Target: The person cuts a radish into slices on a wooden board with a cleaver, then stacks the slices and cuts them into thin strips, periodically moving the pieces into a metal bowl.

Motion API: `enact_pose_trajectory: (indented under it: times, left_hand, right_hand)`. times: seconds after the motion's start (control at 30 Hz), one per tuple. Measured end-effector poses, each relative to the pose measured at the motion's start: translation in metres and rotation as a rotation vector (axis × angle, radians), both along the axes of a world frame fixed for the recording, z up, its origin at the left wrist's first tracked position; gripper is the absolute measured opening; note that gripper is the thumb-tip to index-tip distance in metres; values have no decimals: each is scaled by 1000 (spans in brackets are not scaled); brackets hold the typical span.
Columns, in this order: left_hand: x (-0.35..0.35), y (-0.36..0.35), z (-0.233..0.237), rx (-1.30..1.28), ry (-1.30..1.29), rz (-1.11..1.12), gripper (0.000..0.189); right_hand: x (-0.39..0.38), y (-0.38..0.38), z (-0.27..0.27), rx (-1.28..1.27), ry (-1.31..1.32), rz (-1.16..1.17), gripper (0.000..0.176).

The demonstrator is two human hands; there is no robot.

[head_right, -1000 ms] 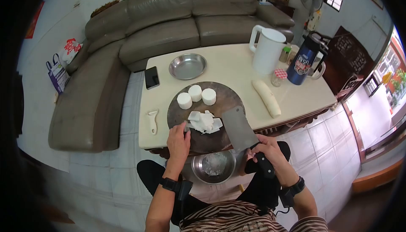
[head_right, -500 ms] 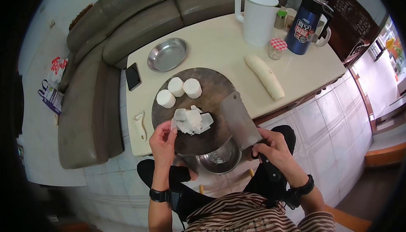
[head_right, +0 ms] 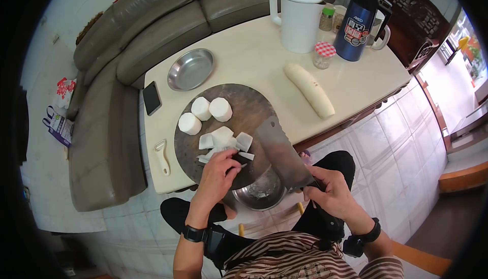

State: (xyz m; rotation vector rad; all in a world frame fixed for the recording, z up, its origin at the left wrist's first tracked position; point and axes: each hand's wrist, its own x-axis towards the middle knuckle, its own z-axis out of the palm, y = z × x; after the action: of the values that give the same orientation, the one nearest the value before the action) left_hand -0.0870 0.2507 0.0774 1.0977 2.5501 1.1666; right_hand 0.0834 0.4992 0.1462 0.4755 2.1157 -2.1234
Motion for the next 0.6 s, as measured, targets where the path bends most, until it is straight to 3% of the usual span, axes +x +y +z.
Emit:
enact_pose_trajectory:
  times: [0.2,0.33,0.4,0.43,0.6]
  left_hand:
    - [-22,13,-10,143,39,175,10]
    - [2,12,-3,149,-93,151,12]
    - [21,16,-6,123,-48,-36,12]
    - [25,20,-5,92,99,-93,11]
    - [13,29,-20,174,149,1,9]
  right_hand:
    - [4,-2,-3,-20,-1,-59,45]
    - [5,-8,3,-15,64,-36,42]
    - [4,-10,4,-8,57,-35,42]
    - [5,-11,4,1,49,-40,42]
    - [6,-12,0,-16,55,-53,48]
